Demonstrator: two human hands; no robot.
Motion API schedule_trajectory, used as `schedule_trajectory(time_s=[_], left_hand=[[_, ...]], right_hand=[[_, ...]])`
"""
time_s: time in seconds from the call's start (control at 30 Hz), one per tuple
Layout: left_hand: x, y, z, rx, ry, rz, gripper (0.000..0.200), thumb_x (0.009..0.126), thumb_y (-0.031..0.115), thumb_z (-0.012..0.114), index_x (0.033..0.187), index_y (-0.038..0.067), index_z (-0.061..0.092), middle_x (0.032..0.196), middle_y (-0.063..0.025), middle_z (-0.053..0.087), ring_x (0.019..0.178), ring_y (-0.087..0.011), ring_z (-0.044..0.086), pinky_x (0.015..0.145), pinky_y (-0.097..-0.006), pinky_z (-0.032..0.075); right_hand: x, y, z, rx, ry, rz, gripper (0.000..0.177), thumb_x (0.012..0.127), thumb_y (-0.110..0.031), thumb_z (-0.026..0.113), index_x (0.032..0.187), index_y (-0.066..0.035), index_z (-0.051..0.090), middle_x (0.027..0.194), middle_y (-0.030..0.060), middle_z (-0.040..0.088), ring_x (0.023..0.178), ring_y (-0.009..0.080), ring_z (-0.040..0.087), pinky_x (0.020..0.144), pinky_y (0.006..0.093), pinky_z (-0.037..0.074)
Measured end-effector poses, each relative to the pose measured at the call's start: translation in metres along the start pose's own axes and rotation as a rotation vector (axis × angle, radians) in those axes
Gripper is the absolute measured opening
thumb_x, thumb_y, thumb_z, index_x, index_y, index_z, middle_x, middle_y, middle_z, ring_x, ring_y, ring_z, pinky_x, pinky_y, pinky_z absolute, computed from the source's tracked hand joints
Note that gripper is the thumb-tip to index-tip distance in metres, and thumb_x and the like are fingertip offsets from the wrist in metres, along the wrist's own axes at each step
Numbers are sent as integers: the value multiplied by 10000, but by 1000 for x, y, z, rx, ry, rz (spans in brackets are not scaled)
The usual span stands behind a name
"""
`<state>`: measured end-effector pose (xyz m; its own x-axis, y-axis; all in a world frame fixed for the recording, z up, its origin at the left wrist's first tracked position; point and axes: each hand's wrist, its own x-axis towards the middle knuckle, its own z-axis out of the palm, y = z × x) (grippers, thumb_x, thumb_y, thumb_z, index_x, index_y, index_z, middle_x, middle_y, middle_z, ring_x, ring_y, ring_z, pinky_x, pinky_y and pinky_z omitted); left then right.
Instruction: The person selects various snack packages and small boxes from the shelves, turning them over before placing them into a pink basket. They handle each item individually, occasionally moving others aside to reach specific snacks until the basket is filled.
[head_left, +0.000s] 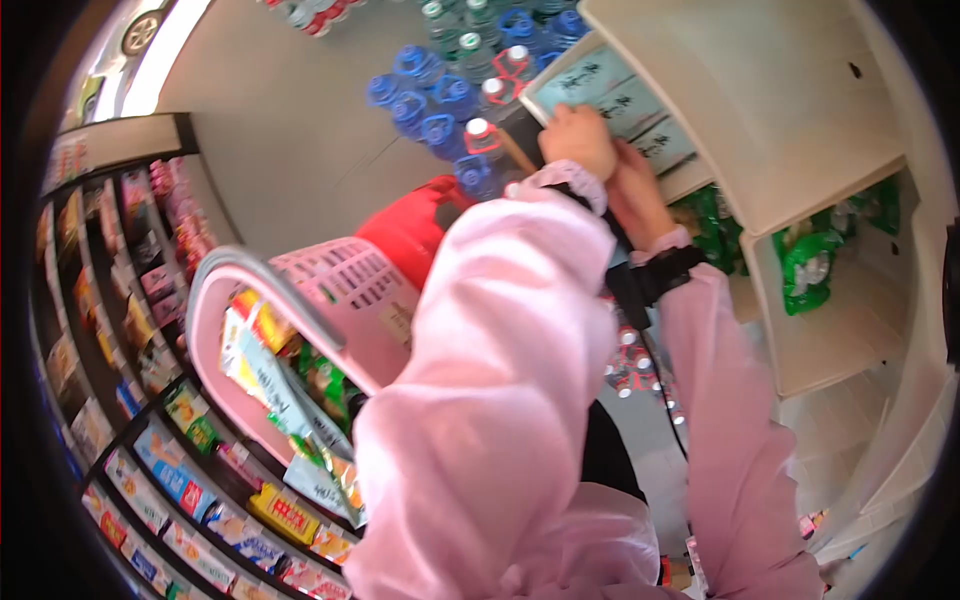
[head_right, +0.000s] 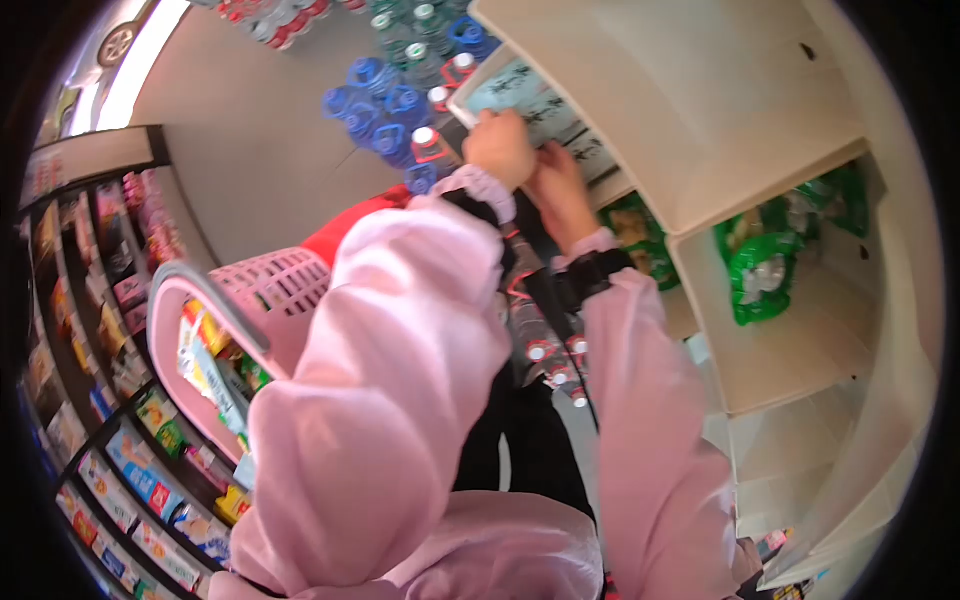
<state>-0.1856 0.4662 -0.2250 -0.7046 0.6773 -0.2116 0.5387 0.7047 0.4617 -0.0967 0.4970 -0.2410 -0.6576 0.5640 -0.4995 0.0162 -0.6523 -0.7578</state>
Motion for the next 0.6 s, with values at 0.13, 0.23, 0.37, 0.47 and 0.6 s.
schedule_trajectory(time_s=[0.13,0.23,0.37,0.47,0.6], left_hand=[[-4,3,6,-35,-14,-101,240,667,179,570,864,54,628,928,-182,559,868,-344,563,742,-414,470],[-12,4,6,-106,-84,-92,239,678,199,555,855,64,642,951,-167,564,934,-328,545,792,-406,451],[-15,2,7,-178,-163,-30,233,703,185,523,850,40,632,924,-202,591,875,-353,569,785,-406,456],[-14,-1,16,-231,-122,-22,222,720,166,505,848,24,619,886,-221,593,842,-371,572,762,-413,456],[-8,-8,16,-360,-112,41,198,720,110,498,850,2,600,869,-228,589,843,-372,567,738,-416,450]], right_hand=[[3,7,-11,22,41,13,367,824,-49,511,1155,49,386,1080,129,504,964,189,527,824,287,442],[-4,6,-7,34,66,5,345,829,-89,531,1123,55,425,1062,123,518,962,183,525,821,290,439],[5,12,-16,-10,162,-48,411,829,-130,554,1151,65,388,1069,139,514,950,186,527,799,281,441],[24,21,-28,3,126,-74,462,826,-155,571,1166,76,359,1075,150,510,944,186,525,785,276,441],[31,6,-20,-122,44,-81,431,829,-210,570,1108,79,414,994,131,539,858,165,543,741,257,452]])
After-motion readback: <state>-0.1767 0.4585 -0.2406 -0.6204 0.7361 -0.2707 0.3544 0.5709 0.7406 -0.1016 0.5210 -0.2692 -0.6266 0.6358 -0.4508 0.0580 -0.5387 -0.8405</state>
